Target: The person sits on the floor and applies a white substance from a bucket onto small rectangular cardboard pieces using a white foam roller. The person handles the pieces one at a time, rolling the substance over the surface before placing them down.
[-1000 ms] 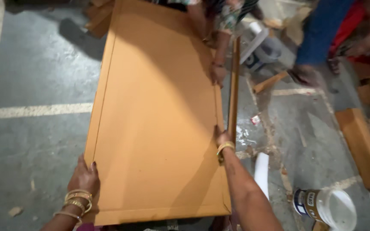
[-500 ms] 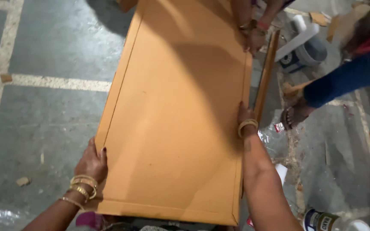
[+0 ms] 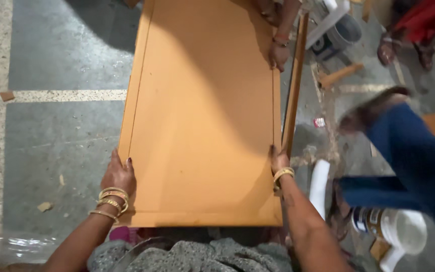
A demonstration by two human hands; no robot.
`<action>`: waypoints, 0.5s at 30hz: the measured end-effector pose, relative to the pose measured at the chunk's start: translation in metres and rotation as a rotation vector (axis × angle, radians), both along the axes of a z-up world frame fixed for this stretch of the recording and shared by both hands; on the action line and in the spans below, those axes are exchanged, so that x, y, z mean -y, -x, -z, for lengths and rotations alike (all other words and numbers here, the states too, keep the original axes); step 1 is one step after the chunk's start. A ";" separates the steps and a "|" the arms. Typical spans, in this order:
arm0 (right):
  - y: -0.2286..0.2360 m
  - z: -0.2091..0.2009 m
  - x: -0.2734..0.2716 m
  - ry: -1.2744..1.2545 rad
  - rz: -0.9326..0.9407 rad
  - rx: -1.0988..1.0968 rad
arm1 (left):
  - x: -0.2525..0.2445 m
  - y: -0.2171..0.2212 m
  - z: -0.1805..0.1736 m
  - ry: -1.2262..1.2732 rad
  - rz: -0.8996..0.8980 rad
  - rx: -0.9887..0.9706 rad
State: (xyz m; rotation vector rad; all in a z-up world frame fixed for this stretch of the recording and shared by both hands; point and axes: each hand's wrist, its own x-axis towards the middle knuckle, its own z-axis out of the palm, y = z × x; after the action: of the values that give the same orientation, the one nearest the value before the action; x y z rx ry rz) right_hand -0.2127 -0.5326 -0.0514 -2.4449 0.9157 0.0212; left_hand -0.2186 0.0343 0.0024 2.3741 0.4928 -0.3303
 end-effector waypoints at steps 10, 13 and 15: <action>0.066 0.008 -0.010 0.011 0.116 -0.094 | -0.005 -0.002 0.008 0.044 0.041 0.030; 0.053 0.012 0.001 -0.029 0.091 -0.083 | -0.009 -0.007 0.016 0.060 0.064 0.019; 0.035 0.016 0.006 -0.014 0.116 -0.092 | -0.009 -0.013 0.019 0.051 0.031 -0.077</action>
State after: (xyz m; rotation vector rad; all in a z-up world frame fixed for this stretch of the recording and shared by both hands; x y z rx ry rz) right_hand -0.2477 -0.5387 -0.0672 -2.3904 1.0930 0.0993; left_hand -0.2055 0.0429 -0.0170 2.3284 0.4781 -0.4444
